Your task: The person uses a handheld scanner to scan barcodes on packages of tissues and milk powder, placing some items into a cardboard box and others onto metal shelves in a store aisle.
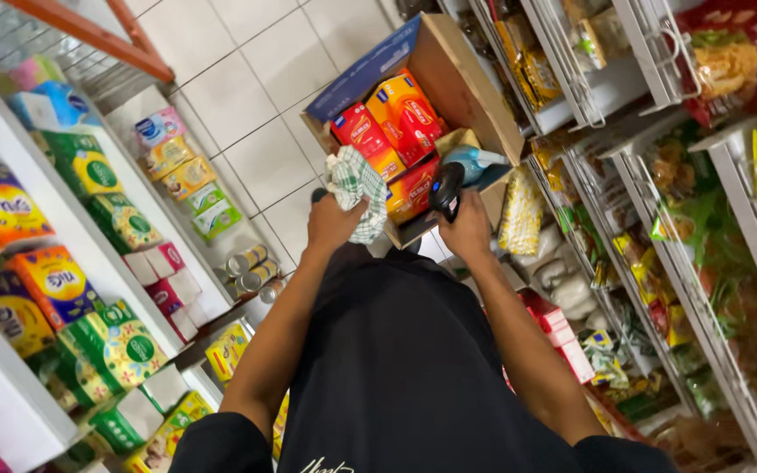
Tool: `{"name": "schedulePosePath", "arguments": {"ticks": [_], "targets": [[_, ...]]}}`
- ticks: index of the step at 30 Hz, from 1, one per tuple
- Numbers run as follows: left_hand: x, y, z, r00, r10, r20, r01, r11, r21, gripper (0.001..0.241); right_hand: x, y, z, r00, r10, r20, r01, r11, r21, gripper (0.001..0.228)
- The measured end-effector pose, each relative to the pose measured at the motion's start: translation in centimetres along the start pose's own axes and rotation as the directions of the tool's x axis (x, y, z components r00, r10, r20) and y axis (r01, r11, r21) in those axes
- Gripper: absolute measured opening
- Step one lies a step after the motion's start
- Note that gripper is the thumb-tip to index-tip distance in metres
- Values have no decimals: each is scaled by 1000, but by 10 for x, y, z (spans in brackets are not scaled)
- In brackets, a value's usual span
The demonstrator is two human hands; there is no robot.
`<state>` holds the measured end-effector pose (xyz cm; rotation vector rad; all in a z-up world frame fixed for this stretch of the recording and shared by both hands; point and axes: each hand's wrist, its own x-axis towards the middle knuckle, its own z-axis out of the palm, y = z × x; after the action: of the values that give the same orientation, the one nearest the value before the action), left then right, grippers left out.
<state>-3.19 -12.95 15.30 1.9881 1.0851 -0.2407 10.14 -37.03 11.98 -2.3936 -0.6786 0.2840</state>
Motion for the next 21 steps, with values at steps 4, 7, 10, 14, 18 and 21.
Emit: {"name": "schedulePosePath", "arguments": {"ticks": [4,7,10,14,18,21], "targets": [[-16,27,-10,976,212,-45,-216,965,-150,59,9,-18,-20,974,140,180,-180,957,227,38],[-11,34,11,898,421,126,-348,856,-383,61,10,-31,-18,876,240,418,-455,700,551,32],[19,29,38,731,576,365,-302,754,-584,60,16,-41,-6,903,192,385,-429,467,773,35],[104,13,56,801,397,448,-174,871,-460,66,25,-42,1,933,332,142,-333,641,692,45],[192,5,64,888,237,394,-259,966,3,72,30,-42,2,899,431,83,-398,721,567,41],[240,7,76,933,25,358,-165,916,367,74,26,-45,7,897,440,41,-387,738,553,41]]}}
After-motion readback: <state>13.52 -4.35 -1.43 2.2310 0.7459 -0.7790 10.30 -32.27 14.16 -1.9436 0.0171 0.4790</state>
